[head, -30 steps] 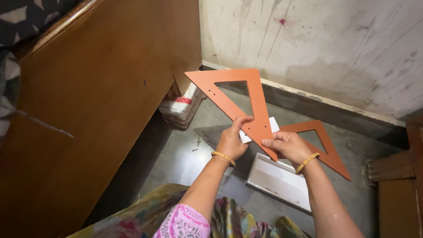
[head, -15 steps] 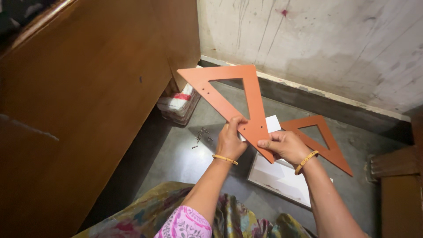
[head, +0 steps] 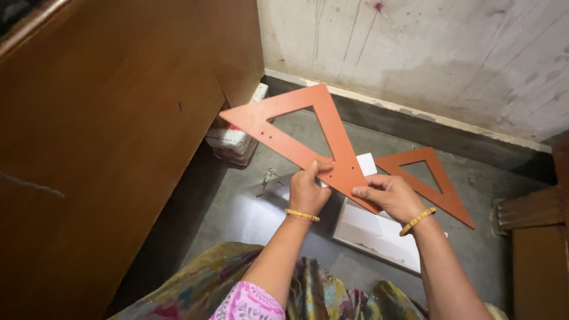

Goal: The person assembles a small white rectangular box using orange triangular wooden supports and screws. They align the supports to the box, insert screws by hand, and tighten them to secure the supports to the box.

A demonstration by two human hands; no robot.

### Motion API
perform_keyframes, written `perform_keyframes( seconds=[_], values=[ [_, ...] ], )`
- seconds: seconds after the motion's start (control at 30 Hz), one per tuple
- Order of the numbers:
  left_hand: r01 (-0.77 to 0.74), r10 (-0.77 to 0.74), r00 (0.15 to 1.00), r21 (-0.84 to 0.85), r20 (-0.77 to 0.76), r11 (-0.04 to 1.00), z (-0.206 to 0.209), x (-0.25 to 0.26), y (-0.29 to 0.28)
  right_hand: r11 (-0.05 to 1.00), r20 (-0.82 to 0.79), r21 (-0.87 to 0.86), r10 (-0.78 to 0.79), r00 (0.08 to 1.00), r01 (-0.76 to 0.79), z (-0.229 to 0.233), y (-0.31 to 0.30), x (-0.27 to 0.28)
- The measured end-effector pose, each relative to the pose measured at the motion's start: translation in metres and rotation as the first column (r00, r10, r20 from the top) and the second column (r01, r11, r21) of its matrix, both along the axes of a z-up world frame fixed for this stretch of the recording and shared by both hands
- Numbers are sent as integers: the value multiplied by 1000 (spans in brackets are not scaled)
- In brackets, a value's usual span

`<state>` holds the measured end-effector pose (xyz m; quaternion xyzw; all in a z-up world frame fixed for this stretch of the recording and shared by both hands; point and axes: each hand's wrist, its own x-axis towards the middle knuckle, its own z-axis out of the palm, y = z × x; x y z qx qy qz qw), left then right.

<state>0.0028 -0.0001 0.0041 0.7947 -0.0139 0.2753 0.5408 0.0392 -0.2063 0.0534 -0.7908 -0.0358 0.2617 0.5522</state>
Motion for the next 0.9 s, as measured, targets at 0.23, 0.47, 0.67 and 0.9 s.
perform_keyframes(
  seconds=[0.23, 0.47, 0.67, 0.9],
  values=[
    [243, -236, 970, -273, 56, 931, 14, 7, 15, 999, 71, -49, -12, 997, 16, -4, 16, -16],
    [154, -152, 988, -166, 25, 974, 23, -1, 15, 999, 123, 1, -51, 991, 51, -7, 20, -31],
    [129, -120, 991, -224, 51, 966, 28, 16, 16, 895, 66, 392, -260, 963, 214, -58, 19, -31],
    [85, -78, 996, -275, 39, 958, 20, 35, 22, 934, -95, 258, -232, 968, 249, -219, 47, -24]
  ],
)
